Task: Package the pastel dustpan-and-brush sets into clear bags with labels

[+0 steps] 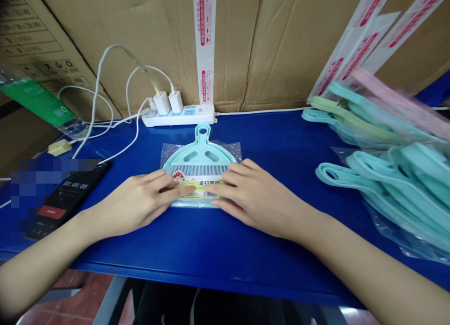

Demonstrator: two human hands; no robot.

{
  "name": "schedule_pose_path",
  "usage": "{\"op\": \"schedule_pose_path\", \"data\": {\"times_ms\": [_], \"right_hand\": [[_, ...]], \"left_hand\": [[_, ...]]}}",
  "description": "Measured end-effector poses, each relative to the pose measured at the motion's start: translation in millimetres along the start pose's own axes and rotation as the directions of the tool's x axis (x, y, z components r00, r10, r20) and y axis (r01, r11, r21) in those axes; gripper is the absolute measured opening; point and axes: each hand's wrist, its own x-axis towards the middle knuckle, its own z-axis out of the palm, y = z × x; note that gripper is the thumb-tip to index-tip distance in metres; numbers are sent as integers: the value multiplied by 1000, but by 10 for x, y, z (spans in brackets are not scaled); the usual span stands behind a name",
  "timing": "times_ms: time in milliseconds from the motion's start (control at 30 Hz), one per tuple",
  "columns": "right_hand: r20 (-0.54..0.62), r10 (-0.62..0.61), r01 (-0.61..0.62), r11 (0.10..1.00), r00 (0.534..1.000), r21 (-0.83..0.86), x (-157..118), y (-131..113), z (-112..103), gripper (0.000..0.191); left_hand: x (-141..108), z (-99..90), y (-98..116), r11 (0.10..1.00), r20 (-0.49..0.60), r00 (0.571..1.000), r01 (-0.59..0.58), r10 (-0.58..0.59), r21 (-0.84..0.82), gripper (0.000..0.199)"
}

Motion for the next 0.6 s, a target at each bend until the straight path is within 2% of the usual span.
{"op": "schedule_pose_path", "data": {"times_ms": [400,600], "right_hand": [[5,16,-16,1000,1000,15,-8,14,-4,38],[6,17,-17,1000,1000,17,-15,9,2,40]], "left_hand": [[-12,6,-10,1000,-14,1000,-9,9,14,37],[-14,11,-11,1000,24,1000,7,-7,16,38]]}}
